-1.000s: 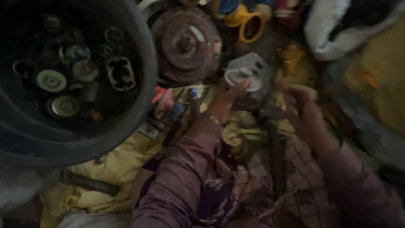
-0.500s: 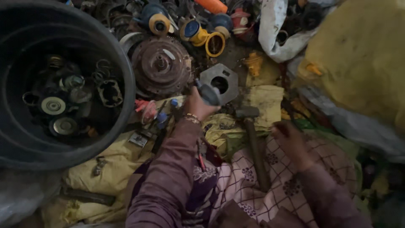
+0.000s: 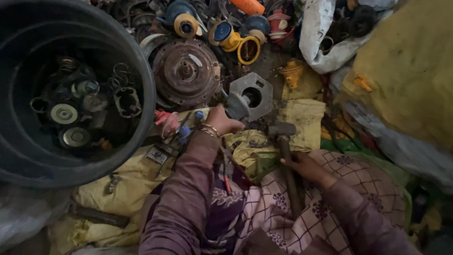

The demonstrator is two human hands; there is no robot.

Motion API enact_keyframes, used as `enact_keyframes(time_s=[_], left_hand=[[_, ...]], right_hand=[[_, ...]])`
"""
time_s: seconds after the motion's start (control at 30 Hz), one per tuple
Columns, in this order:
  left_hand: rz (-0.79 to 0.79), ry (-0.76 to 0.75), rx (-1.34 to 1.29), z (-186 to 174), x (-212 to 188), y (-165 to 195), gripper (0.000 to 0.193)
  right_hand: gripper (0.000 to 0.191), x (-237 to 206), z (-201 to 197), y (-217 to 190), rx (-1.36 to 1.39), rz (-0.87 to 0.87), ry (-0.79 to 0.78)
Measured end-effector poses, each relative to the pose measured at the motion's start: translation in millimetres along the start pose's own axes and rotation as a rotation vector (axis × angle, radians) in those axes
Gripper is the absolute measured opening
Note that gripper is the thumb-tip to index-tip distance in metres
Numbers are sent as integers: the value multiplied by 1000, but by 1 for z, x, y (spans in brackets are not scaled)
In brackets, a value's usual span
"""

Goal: The person sits on the floor and uses a hammer and metal block to repeatedly strike and separate small metal components. They handle the parts by hand, inspect them, and place separated pieces into a nearby bucket.

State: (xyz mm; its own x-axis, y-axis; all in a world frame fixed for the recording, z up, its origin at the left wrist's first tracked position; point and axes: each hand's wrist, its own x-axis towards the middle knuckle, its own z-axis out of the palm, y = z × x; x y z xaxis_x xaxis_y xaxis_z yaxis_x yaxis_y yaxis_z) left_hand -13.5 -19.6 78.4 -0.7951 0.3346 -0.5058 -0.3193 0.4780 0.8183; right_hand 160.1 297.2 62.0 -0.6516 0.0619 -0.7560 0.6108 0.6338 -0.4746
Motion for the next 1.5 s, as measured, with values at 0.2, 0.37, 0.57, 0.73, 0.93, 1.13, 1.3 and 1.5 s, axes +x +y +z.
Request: enact_keyframes(time_s=[0.2, 0.37, 0.57, 0.73, 0.93, 1.13, 1.3, 1.5], left_hand=[[636, 125, -359, 8, -30, 15, 94], [36, 264, 349, 6, -18, 9, 111], [354, 254, -87, 4, -26, 15, 87], [509, 423, -108, 4, -46, 9, 80], [40, 313, 208, 2, -16, 11, 71], [764, 500, -237, 9, -34, -6, 80], [14, 239, 322, 6, 10, -25, 90], [48, 225, 261, 24, 29, -52, 73]], right_hand=[[82, -6, -4, -5, -52, 35, -40], [79, -4, 0, -1, 19, 34, -13], [72, 6, 2, 7, -40, -54, -46], [72, 4, 3, 6, 26, 31, -75], [71, -2, 1, -2, 46, 42, -67], [74, 1, 0, 0, -57, -65, -60], [76, 5, 1, 2, -56, 19, -51], [74, -5, 7, -5, 275, 124, -159]])
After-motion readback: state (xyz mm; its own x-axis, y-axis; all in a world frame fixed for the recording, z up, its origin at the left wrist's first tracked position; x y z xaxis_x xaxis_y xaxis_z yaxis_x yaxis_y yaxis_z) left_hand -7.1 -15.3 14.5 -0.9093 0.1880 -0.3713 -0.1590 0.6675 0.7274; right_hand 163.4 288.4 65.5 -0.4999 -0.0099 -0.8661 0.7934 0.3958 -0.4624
